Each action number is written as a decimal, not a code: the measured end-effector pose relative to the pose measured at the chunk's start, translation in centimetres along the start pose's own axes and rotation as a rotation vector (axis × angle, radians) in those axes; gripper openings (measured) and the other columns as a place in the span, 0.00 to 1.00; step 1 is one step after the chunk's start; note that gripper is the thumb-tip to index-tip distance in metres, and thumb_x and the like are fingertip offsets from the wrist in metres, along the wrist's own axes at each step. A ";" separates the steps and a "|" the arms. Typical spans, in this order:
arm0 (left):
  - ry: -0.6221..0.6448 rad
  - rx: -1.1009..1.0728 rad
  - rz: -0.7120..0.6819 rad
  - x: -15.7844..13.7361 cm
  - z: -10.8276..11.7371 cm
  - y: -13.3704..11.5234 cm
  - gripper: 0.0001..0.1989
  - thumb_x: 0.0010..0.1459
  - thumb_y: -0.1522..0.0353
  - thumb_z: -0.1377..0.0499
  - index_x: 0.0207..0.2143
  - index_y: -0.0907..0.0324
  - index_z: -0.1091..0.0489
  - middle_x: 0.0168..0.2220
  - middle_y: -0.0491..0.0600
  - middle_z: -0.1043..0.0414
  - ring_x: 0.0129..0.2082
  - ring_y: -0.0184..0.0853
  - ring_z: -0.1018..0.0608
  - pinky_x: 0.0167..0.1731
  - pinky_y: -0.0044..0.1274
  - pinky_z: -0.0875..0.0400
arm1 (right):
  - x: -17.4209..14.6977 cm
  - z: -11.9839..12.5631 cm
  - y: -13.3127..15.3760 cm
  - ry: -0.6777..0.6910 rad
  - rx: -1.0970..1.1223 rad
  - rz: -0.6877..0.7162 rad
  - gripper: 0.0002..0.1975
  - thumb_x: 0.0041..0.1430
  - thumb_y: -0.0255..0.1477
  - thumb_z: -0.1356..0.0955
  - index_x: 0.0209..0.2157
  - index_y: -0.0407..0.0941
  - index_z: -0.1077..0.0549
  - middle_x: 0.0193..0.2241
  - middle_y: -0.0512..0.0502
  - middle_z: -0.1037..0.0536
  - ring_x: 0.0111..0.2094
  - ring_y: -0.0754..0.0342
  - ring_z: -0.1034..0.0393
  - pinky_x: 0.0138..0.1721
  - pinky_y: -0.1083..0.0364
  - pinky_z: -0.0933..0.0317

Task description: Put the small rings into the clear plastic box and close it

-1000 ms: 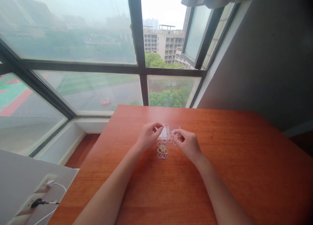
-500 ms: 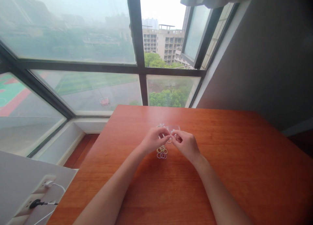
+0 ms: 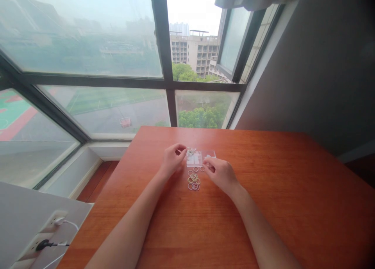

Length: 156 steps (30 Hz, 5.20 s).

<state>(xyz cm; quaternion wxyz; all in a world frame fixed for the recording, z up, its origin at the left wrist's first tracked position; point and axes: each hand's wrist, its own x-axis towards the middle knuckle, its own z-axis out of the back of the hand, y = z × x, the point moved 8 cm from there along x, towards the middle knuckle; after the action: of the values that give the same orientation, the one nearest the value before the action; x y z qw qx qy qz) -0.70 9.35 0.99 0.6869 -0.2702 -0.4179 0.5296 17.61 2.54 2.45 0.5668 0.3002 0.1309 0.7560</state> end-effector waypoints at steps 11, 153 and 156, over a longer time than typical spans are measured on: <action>0.026 -0.016 -0.013 -0.2 -0.3 -0.1 0.09 0.54 0.66 0.43 0.35 0.61 0.26 0.32 0.49 0.24 0.25 0.29 0.27 0.27 0.20 0.32 | -0.4 -1.8 -0.2 0.244 0.001 -0.015 0.08 0.57 0.27 0.35 0.33 0.50 0.23 0.24 0.54 0.24 0.25 0.59 0.35 0.28 0.60 0.50; 0.129 0.400 -0.279 -1.3 -1.0 -2.8 0.14 0.51 0.77 0.48 0.37 0.57 0.27 0.38 0.50 0.33 0.41 0.37 0.29 0.43 0.28 0.32 | -0.2 -0.6 -1.7 0.195 -0.212 -0.176 0.09 0.60 0.35 0.36 0.36 0.51 0.25 0.29 0.51 0.21 0.31 0.55 0.29 0.30 0.58 0.48; 0.113 0.395 -0.274 -1.2 -0.7 -2.9 0.15 0.51 0.77 0.49 0.37 0.57 0.27 0.38 0.50 0.33 0.41 0.37 0.29 0.44 0.28 0.32 | -0.3 -0.6 -2.1 0.245 -0.222 -0.184 0.08 0.60 0.35 0.36 0.35 0.51 0.24 0.30 0.51 0.21 0.32 0.54 0.28 0.29 0.58 0.49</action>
<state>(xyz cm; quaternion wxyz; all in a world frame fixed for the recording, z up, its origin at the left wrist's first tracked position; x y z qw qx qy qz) 1.27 7.40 2.66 0.8142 -0.1007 -0.2997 0.4869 18.90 3.04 0.78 0.6430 0.1284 0.1415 0.7417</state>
